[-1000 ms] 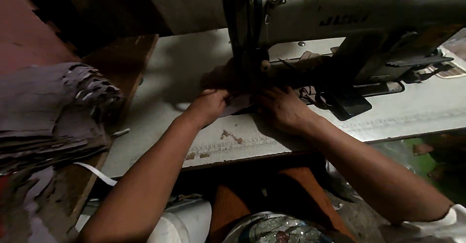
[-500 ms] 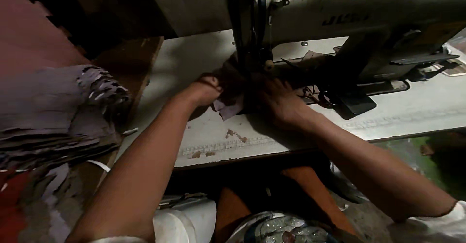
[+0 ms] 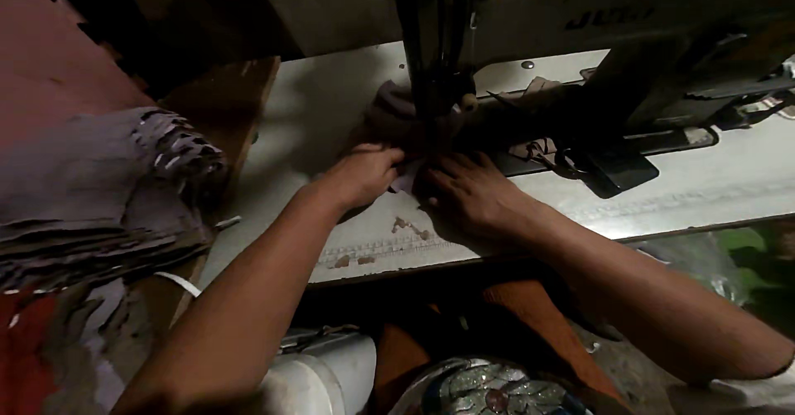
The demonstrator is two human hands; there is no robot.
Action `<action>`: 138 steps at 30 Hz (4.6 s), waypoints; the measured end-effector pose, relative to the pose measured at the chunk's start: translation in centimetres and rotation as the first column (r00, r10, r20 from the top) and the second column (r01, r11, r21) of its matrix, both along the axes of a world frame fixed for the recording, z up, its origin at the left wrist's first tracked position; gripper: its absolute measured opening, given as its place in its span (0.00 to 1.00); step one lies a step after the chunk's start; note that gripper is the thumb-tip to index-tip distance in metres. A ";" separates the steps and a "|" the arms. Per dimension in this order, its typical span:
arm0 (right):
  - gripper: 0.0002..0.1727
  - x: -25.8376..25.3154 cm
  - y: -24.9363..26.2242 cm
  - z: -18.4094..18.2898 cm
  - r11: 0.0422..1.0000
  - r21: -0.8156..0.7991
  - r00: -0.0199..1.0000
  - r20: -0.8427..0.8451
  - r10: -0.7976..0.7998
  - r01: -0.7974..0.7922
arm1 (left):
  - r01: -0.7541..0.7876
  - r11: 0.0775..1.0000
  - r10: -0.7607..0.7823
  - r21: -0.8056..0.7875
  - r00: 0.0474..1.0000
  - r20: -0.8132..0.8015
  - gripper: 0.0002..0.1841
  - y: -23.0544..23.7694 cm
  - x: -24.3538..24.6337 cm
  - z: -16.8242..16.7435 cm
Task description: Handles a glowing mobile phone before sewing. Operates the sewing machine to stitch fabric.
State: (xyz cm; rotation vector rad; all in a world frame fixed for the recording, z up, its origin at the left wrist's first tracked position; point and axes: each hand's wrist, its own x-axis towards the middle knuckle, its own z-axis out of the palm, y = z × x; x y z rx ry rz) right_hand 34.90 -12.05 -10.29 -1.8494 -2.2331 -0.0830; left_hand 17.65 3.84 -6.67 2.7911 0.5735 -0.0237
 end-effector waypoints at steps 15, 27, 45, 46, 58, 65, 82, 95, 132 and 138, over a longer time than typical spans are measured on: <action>0.31 -1.8 -0.2 0.0 0.997 -0.019 0.997 0.000 -0.081 0.081 | -0.002 0.997 0.007 -0.077 0.997 0.071 0.15 1.1 0.6 0.4; 0.30 -0.1 -0.4 0.1 0.995 -0.061 0.997 0.035 -0.073 0.075 | -0.053 0.998 0.054 -0.028 0.998 0.037 0.17 -0.3 0.6 -1.2; 0.28 0.7 0.6 -0.4 0.993 0.048 0.990 0.086 -0.114 0.111 | -0.095 0.995 0.097 -0.040 0.993 0.064 0.16 0.4 0.8 -1.1; 0.28 0.8 0.6 -0.4 0.992 0.055 0.989 0.088 -0.118 0.113 | -0.102 0.994 0.104 -0.036 0.992 0.067 0.16 -0.1 0.9 -0.9; 0.28 2.3 0.9 -0.6 0.984 0.040 0.984 0.034 -0.178 0.176 | -0.250 0.968 0.250 0.019 0.968 0.006 0.24 -1.5 2.4 -0.6; 0.28 1.7 0.8 -0.7 0.994 0.100 0.997 0.062 -0.051 0.045 | 0.022 1.000 -0.017 -0.015 0.968 0.252 0.15 0.6 -0.2 -2.0; 0.28 2.4 1.5 -0.5 0.971 0.117 0.969 0.105 -0.222 0.210 | -0.283 0.957 0.277 0.057 0.956 0.101 0.24 -2.9 3.0 -2.5; 0.24 2.2 1.0 -0.8 0.971 0.166 0.983 0.039 -0.179 0.170 | -0.033 0.992 -0.017 0.120 0.921 0.389 0.16 -2.0 1.1 -4.1; 0.24 1.7 1.4 -0.9 0.952 0.194 0.965 0.066 -0.252 0.235 | -0.066 0.995 0.058 0.076 0.992 0.108 0.17 -1.1 0.8 -2.8; 0.26 1.8 1.6 -0.8 0.950 0.163 0.958 0.063 -0.281 0.268 | -0.106 0.985 0.088 0.138 0.988 0.127 0.22 -1.6 1.1 -3.3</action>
